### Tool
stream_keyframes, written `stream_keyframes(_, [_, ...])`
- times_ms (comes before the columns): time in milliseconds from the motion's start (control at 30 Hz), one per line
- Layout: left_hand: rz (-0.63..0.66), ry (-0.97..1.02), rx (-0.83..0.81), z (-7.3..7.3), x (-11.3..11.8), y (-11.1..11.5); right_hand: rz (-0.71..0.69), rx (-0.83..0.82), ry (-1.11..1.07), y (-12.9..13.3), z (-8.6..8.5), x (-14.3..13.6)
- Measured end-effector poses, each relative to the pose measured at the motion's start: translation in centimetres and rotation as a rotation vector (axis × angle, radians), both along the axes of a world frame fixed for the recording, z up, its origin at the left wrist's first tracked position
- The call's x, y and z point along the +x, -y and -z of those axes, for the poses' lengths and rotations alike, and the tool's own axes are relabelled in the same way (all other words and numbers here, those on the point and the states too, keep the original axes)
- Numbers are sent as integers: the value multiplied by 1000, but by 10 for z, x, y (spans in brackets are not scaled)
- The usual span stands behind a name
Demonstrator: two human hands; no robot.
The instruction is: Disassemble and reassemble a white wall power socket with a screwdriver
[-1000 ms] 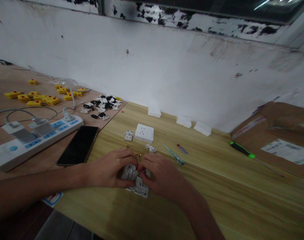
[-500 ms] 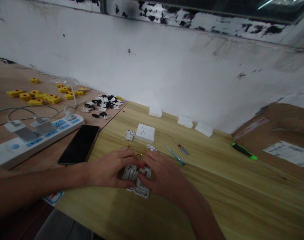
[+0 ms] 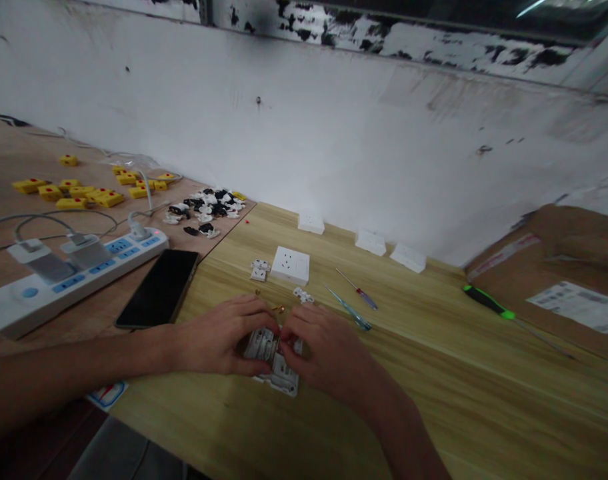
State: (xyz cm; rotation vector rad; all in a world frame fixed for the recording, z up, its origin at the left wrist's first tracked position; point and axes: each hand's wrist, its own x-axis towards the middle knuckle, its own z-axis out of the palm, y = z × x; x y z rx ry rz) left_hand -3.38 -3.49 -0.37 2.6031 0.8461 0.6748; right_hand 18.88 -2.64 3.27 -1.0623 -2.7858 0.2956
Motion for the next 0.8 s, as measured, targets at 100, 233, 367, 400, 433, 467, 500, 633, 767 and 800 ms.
stream_keyframes(100, [-1, -3, -5, -1, 0, 0, -37, -2, -26, -1, -1, -1])
stream_keyframes(233, [-6, 6, -3, -1, 0, 1, -37, 4, -64, 1, -6, 0])
stream_keyframes(367, [-9, 8, 0, -1, 0, 1, -24, 21, -119, -2, -6, 5])
stream_keyframes(400, [-10, 6, -1, -2, 1, 2, -1, 35, -141, -4, -4, 6])
stream_keyframes(433, [-13, 2, -3, -2, 1, 2, 36, 52, -167, -7, -2, 7])
stream_keyframes(467, [-19, -2, -4, -2, 2, 3, 83, 71, -194, -10, 1, 8])
stream_keyframes(500, [-27, -8, -5, -2, 2, 3, 134, 88, -220, -14, 5, 8])
stream_keyframes(633, [-60, -28, -11, -5, 7, 6, 296, 76, -279, -26, 24, 6])
stream_keyframes(767, [-89, -33, -26, -6, 11, 8, 345, 34, -299, -31, 35, 3])
stream_keyframes(800, [-100, -31, -31, -7, 12, 9, 343, 28, -302, -31, 36, 3])
